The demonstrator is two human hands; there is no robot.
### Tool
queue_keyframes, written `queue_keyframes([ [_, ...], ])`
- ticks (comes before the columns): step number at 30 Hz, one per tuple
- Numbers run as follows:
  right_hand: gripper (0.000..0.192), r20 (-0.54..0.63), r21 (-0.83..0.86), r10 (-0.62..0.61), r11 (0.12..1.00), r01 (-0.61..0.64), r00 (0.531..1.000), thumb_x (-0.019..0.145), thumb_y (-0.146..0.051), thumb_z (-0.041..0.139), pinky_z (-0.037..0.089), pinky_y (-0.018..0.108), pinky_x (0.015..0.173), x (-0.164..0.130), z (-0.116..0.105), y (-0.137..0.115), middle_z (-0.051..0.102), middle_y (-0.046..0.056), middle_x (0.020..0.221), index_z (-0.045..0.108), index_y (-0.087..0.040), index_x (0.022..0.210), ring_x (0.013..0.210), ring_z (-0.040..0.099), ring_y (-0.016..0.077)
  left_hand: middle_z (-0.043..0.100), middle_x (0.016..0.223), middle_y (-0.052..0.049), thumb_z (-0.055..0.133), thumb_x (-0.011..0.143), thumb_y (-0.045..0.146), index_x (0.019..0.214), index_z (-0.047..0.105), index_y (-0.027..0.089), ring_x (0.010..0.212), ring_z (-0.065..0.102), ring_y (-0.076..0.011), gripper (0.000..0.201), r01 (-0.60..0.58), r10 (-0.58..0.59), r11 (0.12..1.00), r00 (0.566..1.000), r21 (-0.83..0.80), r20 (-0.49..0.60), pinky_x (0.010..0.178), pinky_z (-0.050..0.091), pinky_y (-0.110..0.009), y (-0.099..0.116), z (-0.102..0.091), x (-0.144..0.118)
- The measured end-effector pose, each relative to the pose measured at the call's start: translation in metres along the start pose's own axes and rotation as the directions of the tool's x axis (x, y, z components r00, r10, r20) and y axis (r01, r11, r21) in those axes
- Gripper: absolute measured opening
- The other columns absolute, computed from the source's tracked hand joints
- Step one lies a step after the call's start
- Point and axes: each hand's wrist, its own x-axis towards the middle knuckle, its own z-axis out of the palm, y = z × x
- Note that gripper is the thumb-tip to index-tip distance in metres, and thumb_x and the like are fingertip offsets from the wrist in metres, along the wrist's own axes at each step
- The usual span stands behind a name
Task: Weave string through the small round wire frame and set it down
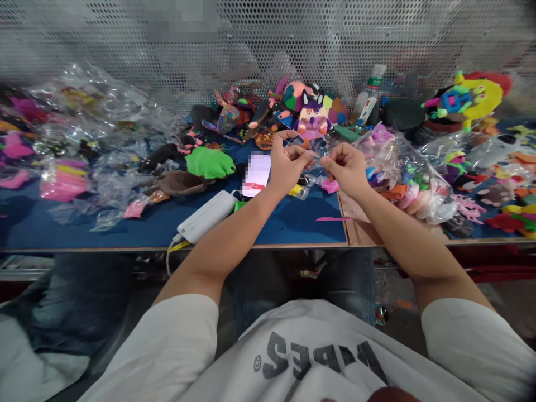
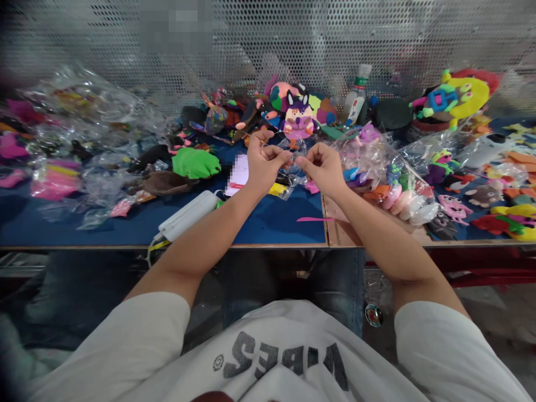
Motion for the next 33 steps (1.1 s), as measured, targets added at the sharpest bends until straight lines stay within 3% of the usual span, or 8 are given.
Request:
queue_keyframes([
  [3, 0.058, 0.09, 0.128, 0.141, 0.98, -0.152, 0.986, 0.081, -0.077, 0.09, 0.036, 0.029, 0.046, 0.007, -0.002, 0.006, 0.062, -0.003, 0.062, 0.062, -0.025, 0.084, 0.046, 0.051, 0.0119, 0.075, 0.086, 0.004, 0.089, 0.089, 0.066, 0.143, 0.04, 0.03, 0.075, 0.082, -0.0204, 0.081, -0.018, 0.018, 1.0, 1.0, -0.022, 0.001, 0.075, 0.066, -0.037, -0.005, -0.003, 0.003],
  [7, 0.065, 0.251, 0.233, 0.313, 0.899, -0.371, 0.916, 0.089, -0.087, 0.074, 0.038, 0.027, 0.044, 0.012, -0.005, 0.012, 0.071, 0.004, 0.072, 0.071, -0.022, 0.087, 0.049, 0.054, 0.0109, 0.076, 0.088, 0.002, 0.089, 0.088, 0.067, 0.141, 0.042, 0.03, 0.084, 0.084, -0.0226, 0.081, -0.036, 0.036, 0.999, 0.999, -0.029, -0.011, 0.076, 0.066, -0.036, -0.004, -0.002, 0.002],
  [17, 0.048, 0.408, 0.335, 0.366, 0.793, -0.51, 0.837, 0.09, -0.061, 0.088, 0.027, 0.021, 0.043, 0.009, -0.007, 0.009, 0.056, -0.003, 0.062, 0.076, -0.015, 0.087, 0.044, 0.03, 0.0019, 0.075, 0.091, 0.001, 0.088, 0.091, 0.065, 0.146, 0.04, 0.03, 0.078, 0.081, -0.0202, 0.081, -0.053, 0.053, 0.999, 0.999, -0.002, 0.001, 0.081, 0.067, -0.04, -0.004, -0.001, -0.001],
  [21, 0.051, 0.367, 0.338, 0.324, 0.827, -0.45, 0.872, 0.08, -0.061, 0.097, 0.023, 0.021, 0.043, 0.009, -0.003, 0.016, 0.052, -0.006, 0.059, 0.077, -0.014, 0.086, 0.045, 0.029, 0.002, 0.072, 0.087, 0.002, 0.088, 0.09, 0.066, 0.146, 0.041, 0.03, 0.079, 0.082, -0.0221, 0.082, -0.06, 0.06, 0.998, 0.998, 0.004, -0.005, 0.08, 0.068, -0.042, -0.007, -0.001, 0.0],
  [26, 0.056, 0.206, 0.177, 0.138, 0.968, -0.176, 0.969, 0.089, -0.071, 0.086, 0.026, 0.023, 0.045, 0.006, 0.003, 0.025, 0.054, -0.004, 0.057, 0.078, -0.016, 0.085, 0.045, 0.039, 0.0047, 0.07, 0.085, 0.002, 0.089, 0.087, 0.071, 0.14, 0.044, 0.029, 0.089, 0.085, -0.0274, 0.081, -0.055, 0.055, 0.998, 0.998, -0.009, -0.011, 0.081, 0.069, -0.046, -0.003, -0.002, 0.001],
  [33, 0.052, 0.162, 0.011, -0.01, 1.0, 0.009, 0.987, 0.096, -0.074, 0.076, 0.034, 0.027, 0.043, 0.0, 0.004, 0.03, 0.058, -0.004, 0.06, 0.073, -0.022, 0.089, 0.044, 0.049, 0.0092, 0.072, 0.088, 0.0, 0.087, 0.086, 0.074, 0.136, 0.048, 0.029, 0.097, 0.085, -0.0277, 0.078, -0.033, 0.033, 0.999, 0.999, -0.012, -0.033, 0.085, 0.07, -0.047, 0.007, 0.002, -0.001],
])
